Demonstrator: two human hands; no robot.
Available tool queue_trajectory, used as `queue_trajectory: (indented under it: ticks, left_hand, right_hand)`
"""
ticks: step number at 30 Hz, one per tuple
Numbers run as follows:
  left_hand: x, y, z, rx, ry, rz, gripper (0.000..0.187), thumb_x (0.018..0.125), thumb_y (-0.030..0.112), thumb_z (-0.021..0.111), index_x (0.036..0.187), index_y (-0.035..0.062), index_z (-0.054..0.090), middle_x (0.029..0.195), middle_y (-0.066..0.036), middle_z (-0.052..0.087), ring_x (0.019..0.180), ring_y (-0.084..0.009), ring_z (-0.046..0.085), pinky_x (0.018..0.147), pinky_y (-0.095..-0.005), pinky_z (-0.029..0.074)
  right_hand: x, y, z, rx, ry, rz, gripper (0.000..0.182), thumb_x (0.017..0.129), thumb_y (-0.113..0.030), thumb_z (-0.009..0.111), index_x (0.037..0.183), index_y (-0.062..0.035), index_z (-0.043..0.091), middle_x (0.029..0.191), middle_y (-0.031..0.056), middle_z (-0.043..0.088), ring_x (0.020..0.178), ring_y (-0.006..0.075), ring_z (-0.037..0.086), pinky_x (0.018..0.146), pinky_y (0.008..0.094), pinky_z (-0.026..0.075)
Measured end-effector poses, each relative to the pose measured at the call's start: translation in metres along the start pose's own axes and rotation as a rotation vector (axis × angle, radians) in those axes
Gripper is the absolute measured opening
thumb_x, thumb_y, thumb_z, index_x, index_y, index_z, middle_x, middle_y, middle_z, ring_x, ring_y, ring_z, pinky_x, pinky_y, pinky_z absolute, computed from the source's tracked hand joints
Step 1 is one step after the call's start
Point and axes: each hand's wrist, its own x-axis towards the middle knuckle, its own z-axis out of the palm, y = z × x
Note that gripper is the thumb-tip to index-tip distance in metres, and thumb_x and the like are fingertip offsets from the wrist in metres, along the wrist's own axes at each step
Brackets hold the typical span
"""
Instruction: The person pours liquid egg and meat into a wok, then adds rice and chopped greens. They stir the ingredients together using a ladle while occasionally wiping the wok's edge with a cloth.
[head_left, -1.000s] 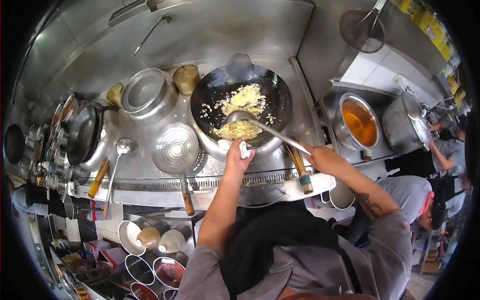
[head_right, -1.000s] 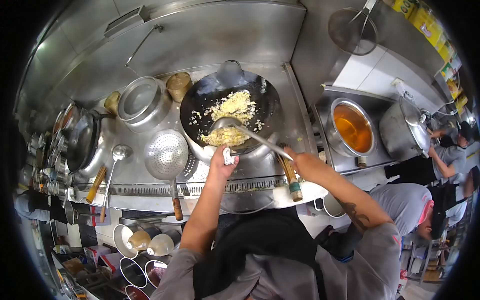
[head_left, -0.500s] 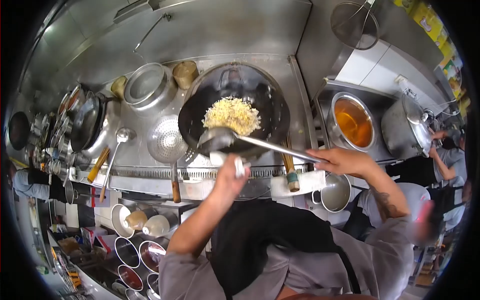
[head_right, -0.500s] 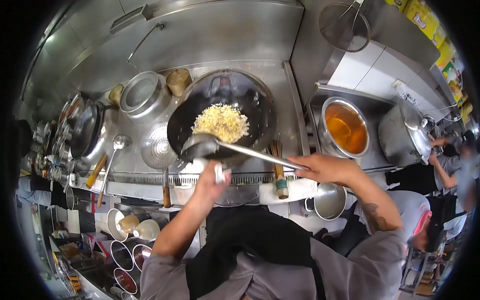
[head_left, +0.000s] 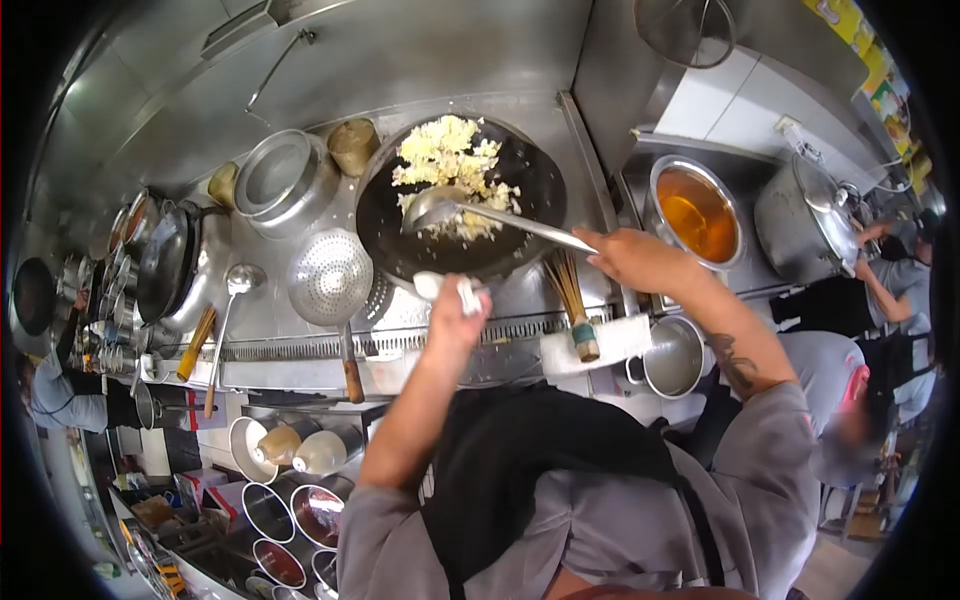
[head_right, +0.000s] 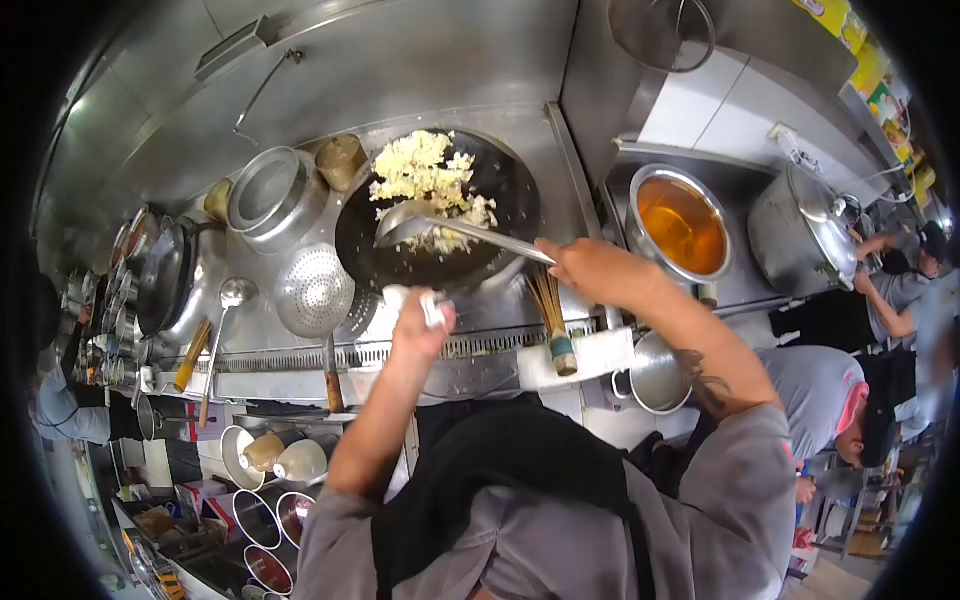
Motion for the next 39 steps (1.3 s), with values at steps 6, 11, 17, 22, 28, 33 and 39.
queue_trajectory:
  ticks: [6,11,17,22,28,33,39]
  left_hand:
    - [-0.033,0.052,0.021,-0.427,0.112,-0.508,0.005,0.089,0.014,0.050,0.087,0.0100,0.053,0.079,-0.006,0.057,0.065,-0.0196,0.054,0.052,-0.0312,0.047]
    - [0.011,-0.035,-0.030,-0.428,0.064,-0.403,0.009,0.087,0.019,0.053,0.083,0.0106,0.053,0.069,-0.004,0.055,0.062,-0.0177,0.055,0.046,-0.0273,0.048]
    - [0.009,-0.006,-0.030,-0.460,0.013,-0.358,0.011,0.089,0.020,0.052,0.084,0.0102,0.053,0.071,-0.006,0.057,0.061,-0.0180,0.054,0.048,-0.0291,0.047]
    - [0.111,-0.014,-0.039,-0.342,0.044,-0.369,0.008,0.085,0.021,0.056,0.088,0.0134,0.053,0.072,-0.002,0.055,0.065,-0.0166,0.054,0.050,-0.0298,0.043]
    - [0.110,0.000,-0.032,-0.338,0.043,-0.468,0.008,0.083,0.021,0.058,0.086,0.0154,0.054,0.072,-0.003,0.057,0.068,-0.0195,0.056,0.053,-0.0316,0.046]
    - [0.126,-0.009,-0.042,-0.311,-0.006,-0.533,0.008,0.082,0.020,0.059,0.080,0.0141,0.054,0.073,-0.005,0.059,0.070,-0.0212,0.056,0.056,-0.0341,0.047]
    - [0.064,-0.010,-0.022,-0.329,0.104,-0.495,0.004,0.085,0.017,0.054,0.087,0.0134,0.053,0.077,-0.006,0.056,0.067,-0.0203,0.054,0.049,-0.0295,0.045]
  right_hand:
    - [-0.010,0.030,0.010,0.174,-0.239,-0.071,0.048,0.092,-0.022,0.055,0.136,-0.0071,0.043,0.078,0.0220,0.063,0.069,0.0354,0.063,0.067,0.0437,0.048]
    - [0.046,0.019,0.088,-0.252,0.119,0.113,0.050,0.086,-0.007,0.050,0.134,0.0021,0.040,0.075,0.0251,0.062,0.069,0.0362,0.065,0.063,0.0449,0.052]
    - [-0.011,-0.004,0.026,-0.157,-0.112,0.070,0.051,0.085,-0.005,0.049,0.134,0.0018,0.039,0.083,0.0245,0.064,0.075,0.0381,0.065,0.068,0.0475,0.052]
    - [0.028,0.039,0.036,-0.180,0.042,0.244,0.045,0.088,-0.010,0.049,0.130,0.0015,0.042,0.087,0.0234,0.065,0.081,0.0383,0.065,0.071,0.0470,0.052]
    - [0.150,0.015,0.141,0.601,0.156,0.440,0.046,0.090,-0.021,0.053,0.130,-0.0012,0.044,0.090,0.0266,0.064,0.079,0.0383,0.065,0.069,0.0462,0.051]
    - [0.093,0.027,0.156,0.343,0.211,-0.002,0.043,0.089,-0.020,0.053,0.126,0.0000,0.046,0.091,0.0268,0.063,0.080,0.0388,0.064,0.072,0.0481,0.051]
    - [0.039,0.015,0.094,-0.039,0.055,0.216,0.039,0.089,-0.014,0.050,0.124,-0.0007,0.047,0.083,0.0246,0.064,0.077,0.0389,0.064,0.071,0.0478,0.051]
